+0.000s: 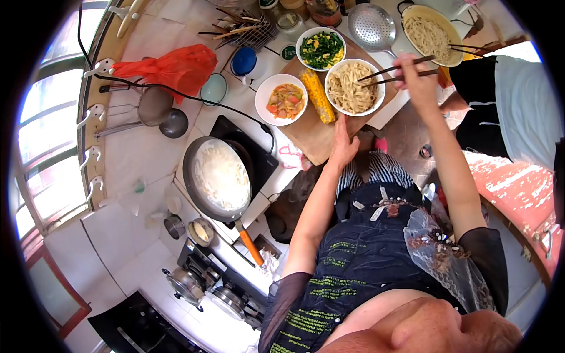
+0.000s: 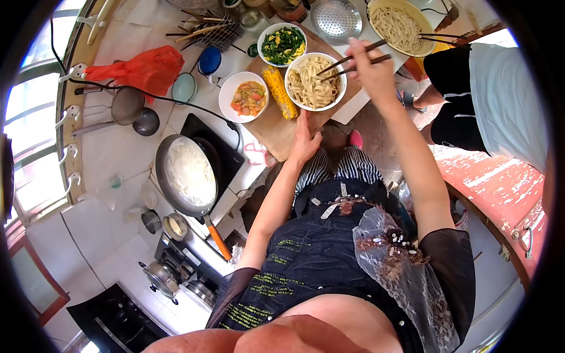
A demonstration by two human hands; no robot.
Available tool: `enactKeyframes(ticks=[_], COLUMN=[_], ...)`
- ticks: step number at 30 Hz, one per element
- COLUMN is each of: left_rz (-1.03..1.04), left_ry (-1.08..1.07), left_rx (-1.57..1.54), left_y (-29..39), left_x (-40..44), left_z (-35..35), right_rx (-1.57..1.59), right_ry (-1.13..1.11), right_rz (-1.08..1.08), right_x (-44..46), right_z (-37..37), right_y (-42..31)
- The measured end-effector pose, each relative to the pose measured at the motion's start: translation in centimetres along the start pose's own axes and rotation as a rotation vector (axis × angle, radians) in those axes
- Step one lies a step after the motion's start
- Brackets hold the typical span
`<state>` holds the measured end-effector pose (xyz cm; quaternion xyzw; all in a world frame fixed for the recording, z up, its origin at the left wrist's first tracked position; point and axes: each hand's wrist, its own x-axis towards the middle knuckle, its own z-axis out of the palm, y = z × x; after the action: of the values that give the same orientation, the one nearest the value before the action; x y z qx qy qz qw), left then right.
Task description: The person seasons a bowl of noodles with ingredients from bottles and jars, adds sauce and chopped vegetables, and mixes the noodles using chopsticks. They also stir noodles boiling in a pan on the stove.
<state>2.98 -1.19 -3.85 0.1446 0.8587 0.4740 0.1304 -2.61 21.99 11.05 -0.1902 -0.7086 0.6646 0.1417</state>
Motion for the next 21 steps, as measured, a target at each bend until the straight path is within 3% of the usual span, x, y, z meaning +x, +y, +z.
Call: enactKeyframes(ticks=[3,6,7,21], left_rz=[-0.020,-0.047,-0.048,-0.014], left_ry=[-0.001,-0.014,-0.015,-0.015], left_rx=[0.005,0.006,0.010,0.034], left_y=[0.0,0.5,0.6,-0.3], left_x=[-0.1,-0.1,-0.1,0.0], left_z=[0.0,-0.1,-0.3,0.1], right_rx=[-0.030,0.000,0.136,0.538], right_ry=[-0.001,-0.165,-0.066,0.219], right_rz=[-0.024,0.149,0.189,0.465], right_x=[-0.1,-1.3,-1.8,-1.2], right_z=[-1.1,0.4,1.2,0.9], right_y=[0.2,3.7,7.8,13.3])
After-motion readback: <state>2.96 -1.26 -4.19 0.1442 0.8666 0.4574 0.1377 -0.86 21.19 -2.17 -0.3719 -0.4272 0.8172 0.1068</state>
